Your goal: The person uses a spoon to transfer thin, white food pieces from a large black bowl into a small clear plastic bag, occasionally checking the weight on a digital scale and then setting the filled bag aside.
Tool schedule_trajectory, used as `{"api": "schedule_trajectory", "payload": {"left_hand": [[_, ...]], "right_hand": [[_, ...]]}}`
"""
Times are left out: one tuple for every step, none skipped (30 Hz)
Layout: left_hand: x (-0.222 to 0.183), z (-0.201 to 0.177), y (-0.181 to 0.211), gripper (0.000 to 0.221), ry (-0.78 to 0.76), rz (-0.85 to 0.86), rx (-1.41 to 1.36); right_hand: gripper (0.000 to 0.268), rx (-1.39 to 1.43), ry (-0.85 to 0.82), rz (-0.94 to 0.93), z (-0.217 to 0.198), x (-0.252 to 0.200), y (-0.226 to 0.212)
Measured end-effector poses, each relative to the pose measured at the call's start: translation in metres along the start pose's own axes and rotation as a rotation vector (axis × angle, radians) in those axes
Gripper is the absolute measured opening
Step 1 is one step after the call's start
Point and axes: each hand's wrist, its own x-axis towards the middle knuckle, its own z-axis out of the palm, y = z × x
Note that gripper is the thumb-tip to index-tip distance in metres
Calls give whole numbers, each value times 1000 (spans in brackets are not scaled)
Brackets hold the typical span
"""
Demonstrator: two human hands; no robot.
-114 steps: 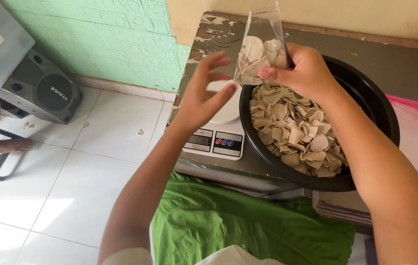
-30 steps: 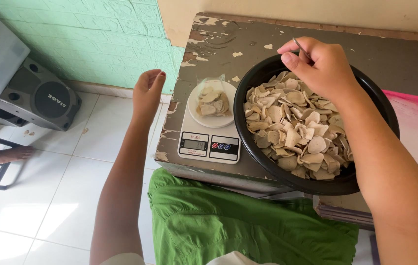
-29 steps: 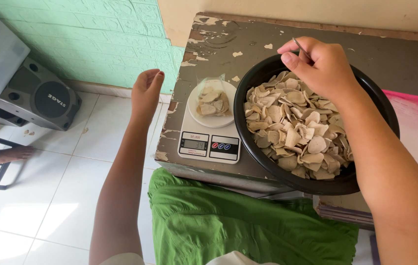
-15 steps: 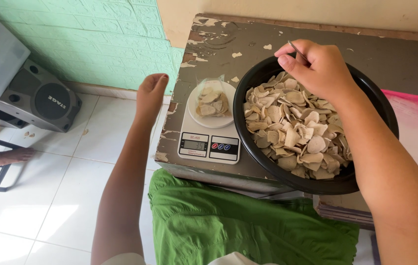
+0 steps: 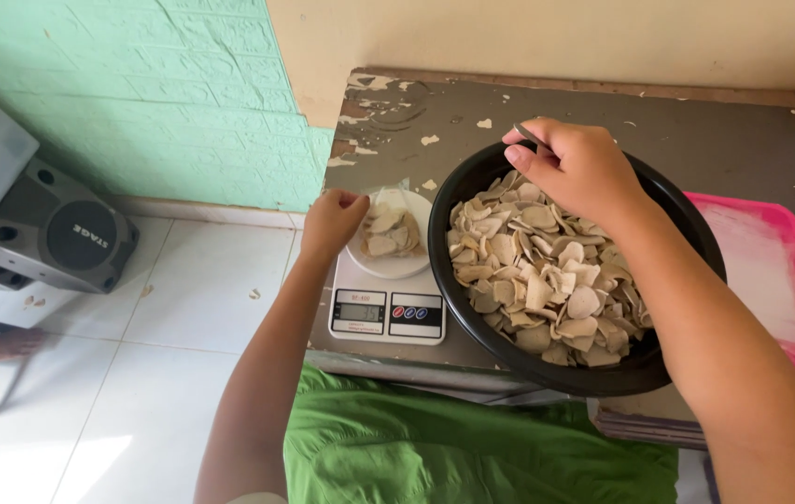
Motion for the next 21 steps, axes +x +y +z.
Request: {"api": "schedule_trajectory", "payload": {"left_hand": [[2,2,-3,47,-1,6,4],[5,3,-6,45,-5,24,35],[9,4,-9,44,-8,42,66],[9,3,-10,44,-9,51,70],[11,3,-10,37,24,62,59],[12,4,-11,31,54,72,44],[8,1,-4,31,51,80,45],[4,-1,3,27,53,65,-42],[0,-4,9,24,54,50,-129],[-2,-8,17,24,51,53,-129],[-5,-11,25,20,22,51,-309],[-7,-15,33,17,-7,47,-490],[1,-12,30,17,-9,48,-492],[10,-9,29,16,-22,68,-643],[20,-6,28,16,-37,88,-794],[25,-7,34,16,-41,90,-795],[31,-8,41,15,-23,112,-842],[37,-10,48,14,-4,137,-885],[51,-11,49,14,-9,142,-883],[64,-10,51,14,14,178,-876],[76,-10,52,16,37,215,-869]], "right_hand": [[19,1,7,3,-1,2,1],[21,-32,14,-5,-2,4,2],[22,-65,21,-13,-2,7,3],[22,-66,31,-11,0,12,2],[23,-117,21,-39,3,17,3],[24,-170,8,-65,5,21,4],[24,-174,15,-61,6,25,6],[29,-353,-80,-37,7,29,9],[35,-532,-176,-10,8,33,12],[35,-533,-174,-7,11,33,16],[38,-542,-233,2,15,34,20],[40,-551,-294,10,19,35,25],[40,-553,-294,12,18,35,21],[42,-536,-340,47,16,35,17],[45,-518,-387,81,14,36,14],[45,-521,-385,85,11,37,10],[48,-530,-430,90,8,39,7],[50,-536,-471,95,6,41,3],[50,-536,-465,99,8,42,5],[53,-555,-495,123,9,42,8],[56,-574,-524,147,11,42,10]]}}
